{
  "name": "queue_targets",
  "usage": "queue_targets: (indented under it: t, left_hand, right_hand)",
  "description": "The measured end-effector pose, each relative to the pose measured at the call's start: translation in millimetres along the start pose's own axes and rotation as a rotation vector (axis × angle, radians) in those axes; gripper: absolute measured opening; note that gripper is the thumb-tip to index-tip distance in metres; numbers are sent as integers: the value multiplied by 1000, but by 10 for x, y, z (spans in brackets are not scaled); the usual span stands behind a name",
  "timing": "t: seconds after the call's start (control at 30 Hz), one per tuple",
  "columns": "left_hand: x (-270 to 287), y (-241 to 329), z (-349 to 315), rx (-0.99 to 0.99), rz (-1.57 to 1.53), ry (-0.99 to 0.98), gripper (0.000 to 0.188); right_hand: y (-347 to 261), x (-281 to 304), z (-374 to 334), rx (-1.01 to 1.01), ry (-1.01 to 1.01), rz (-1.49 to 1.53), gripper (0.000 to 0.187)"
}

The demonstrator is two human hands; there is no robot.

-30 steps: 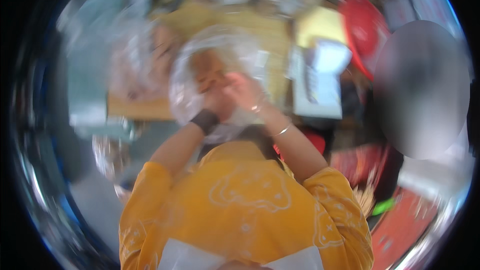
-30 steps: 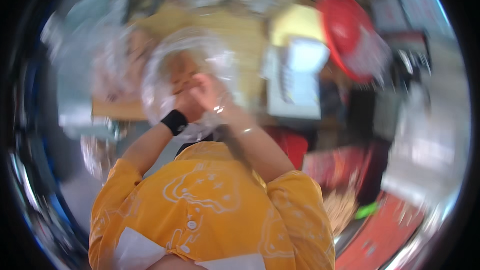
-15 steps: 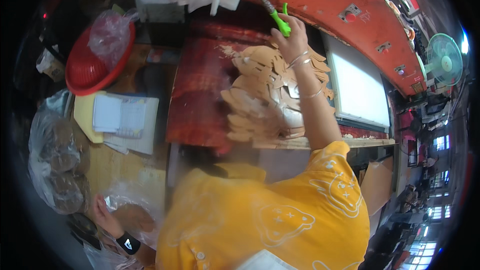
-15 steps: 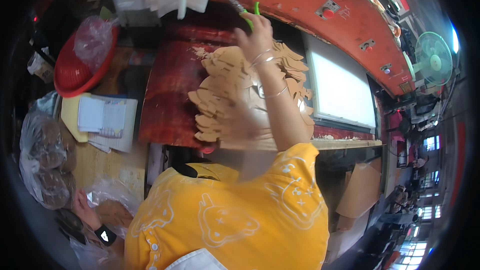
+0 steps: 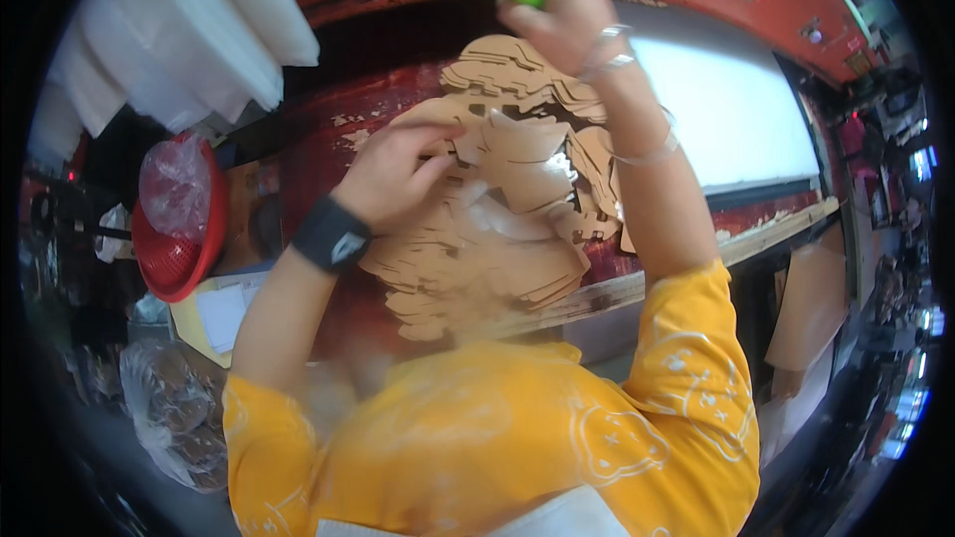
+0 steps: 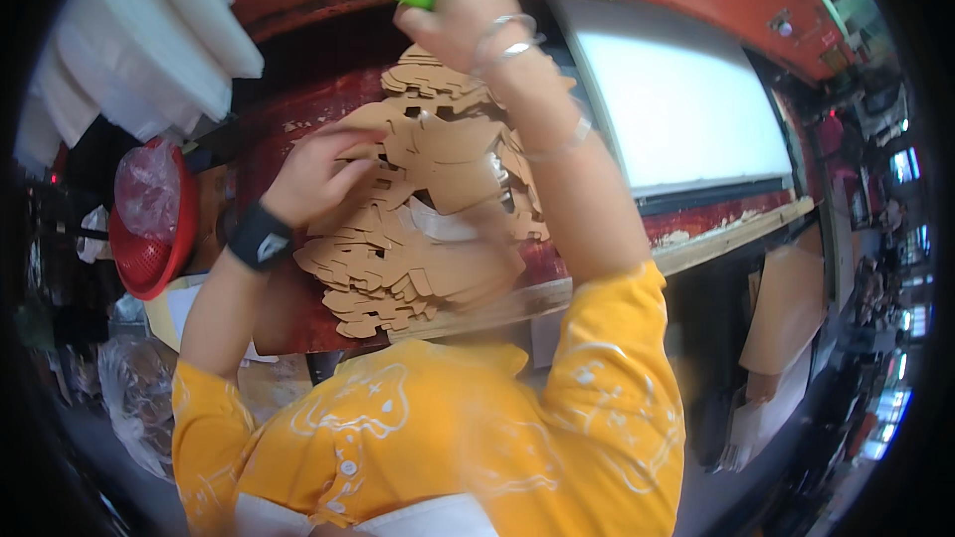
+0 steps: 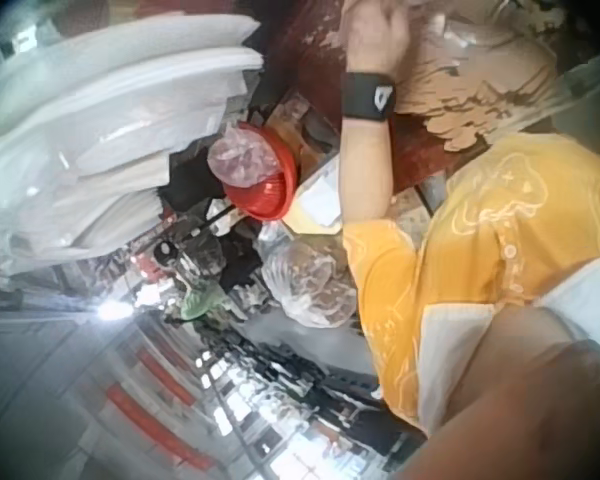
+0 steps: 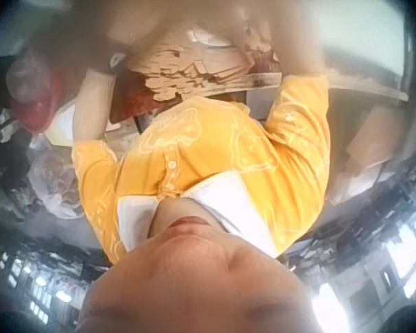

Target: The person repeatedly picks up flat wooden cutouts from a table, places them into clear plastic bags, and seals the bags. The person also uses a green air gun to blow dust off the cutouts before bagging them. The finished bags are placed on the table.

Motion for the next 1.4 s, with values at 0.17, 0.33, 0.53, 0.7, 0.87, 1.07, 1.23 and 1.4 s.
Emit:
queue_targets:
  t: [0.17,0.33,0.53,0.7,0.87,1.07,1.23,1.4]
  left_hand:
    - [-489,-168,494,-279,191,-163,42]
    - [-462,-143,367,-448,334,-57,24]
    - [34,7,529,313,-528,-436,10]
    - [-337,95,909,95,-421,-416,13]
    - [110,187,986,-6,-794,-407,24]
    - [161,123,1189,-43,-781,-516,28]
    - [-89,309,1330,133,-645,-707,17]
    - [126,394,1321,79,-670,-663,18]
  right_hand:
    - [-3,707,-729,-476,93,51,20]
    - [189,738,-1331,-789,244,16,20]
    - [264,532,-1505,-693,442,1,18]
    - [230,482,-1514,-605,410,-54,17]
    - [247,497,-1553,-601,436,-24,16]
    - [276,478,-1559,-546,420,-19,16]
    - [246,529,-1570,-574,442,31,17]
    - [234,578,-1586,-615,486,140,18]
Point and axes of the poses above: each hand's wrist, its own z-axis towards the middle knuckle, its own x-axis out of the back of the hand, y = z × x, the point moved 2 cm from there along z, towards the middle knuckle, and after that the axes turned 1 degree about -x, right-handed, at the moved point
